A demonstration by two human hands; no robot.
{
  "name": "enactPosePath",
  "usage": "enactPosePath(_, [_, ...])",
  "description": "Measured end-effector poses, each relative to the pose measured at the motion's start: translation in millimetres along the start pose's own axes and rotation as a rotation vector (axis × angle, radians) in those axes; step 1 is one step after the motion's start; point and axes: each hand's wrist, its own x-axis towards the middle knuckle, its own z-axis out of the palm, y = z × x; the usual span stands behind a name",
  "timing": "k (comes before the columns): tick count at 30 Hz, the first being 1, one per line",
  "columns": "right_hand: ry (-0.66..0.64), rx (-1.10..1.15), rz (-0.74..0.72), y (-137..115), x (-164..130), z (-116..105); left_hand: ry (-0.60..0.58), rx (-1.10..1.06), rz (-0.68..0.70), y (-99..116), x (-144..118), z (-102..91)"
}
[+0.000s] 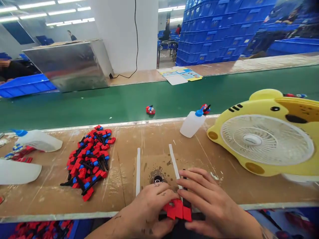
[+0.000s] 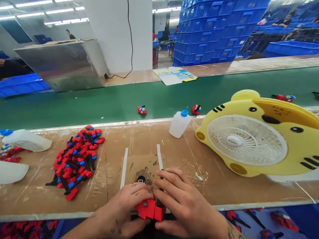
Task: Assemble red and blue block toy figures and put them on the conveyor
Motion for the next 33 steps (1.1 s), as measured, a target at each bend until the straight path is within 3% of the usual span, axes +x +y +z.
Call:
enactPosePath(5, [-0.177, 0.067, -0.15, -5.3, 35.4, -9.0, -0.067, 0.055, 0.009, -7.0, -13.3, -0.5])
enactPosePath(8, [-0.178, 0.107, -0.187, -10.5, 45.3, -6.3, -0.075, 0.015, 0.042, -13.6, -18.4, -1.1])
enactPosePath(11, [-0.141, 0.099, -0.179, -14.8, 46.8, 2.5, -0.01, 0.005, 0.045, -17.0, -23.2, 8.7])
enactPosePath(13, [-0.115, 0.066, -0.156, -17.0, 44.2, 6.5, 0.074, -0.024, 0.006, -17.7, -29.7, 18.3])
enactPosePath(15, [-0.065, 0.001, -0.111, -18.1, 38.6, 5.6, 0.23, -0.056, -0.078, -19.8, -40.9, 24.9])
enactPosePath(18, [0.066, -0.001, 0.012, -16.0, 25.2, -2.2, 0.551, -0.151, -0.3, -29.6, -63.9, 24.7])
enactPosePath(20, [0.106, 0.092, 0.138, -12.0, 15.6, -4.7, 0.648, -0.318, -0.429, -39.8, -77.1, 21.6])
enactPosePath(22, [0.081, 0.18, 0.307, -7.2, 9.1, 0.0, 0.647, -0.585, -0.483, -50.6, -83.5, 21.1])
enactPosePath(25, [-0.043, 0.275, 0.499, -1.6, 8.0, 18.8, 0.638, -0.876, -0.434, -63.5, -79.8, 27.1])
enactPosePath(30, [-0.158, 0.373, 0.474, 0.5, 17.6, 45.9, 0.549, -0.945, -0.321, -69.7, -66.8, 40.0])
enactPosePath(33, [-0.176, 0.374, 0.426, 2.8, 20.0, 53.5, 0.578, -0.957, -0.315, -69.6, -64.2, 46.1])
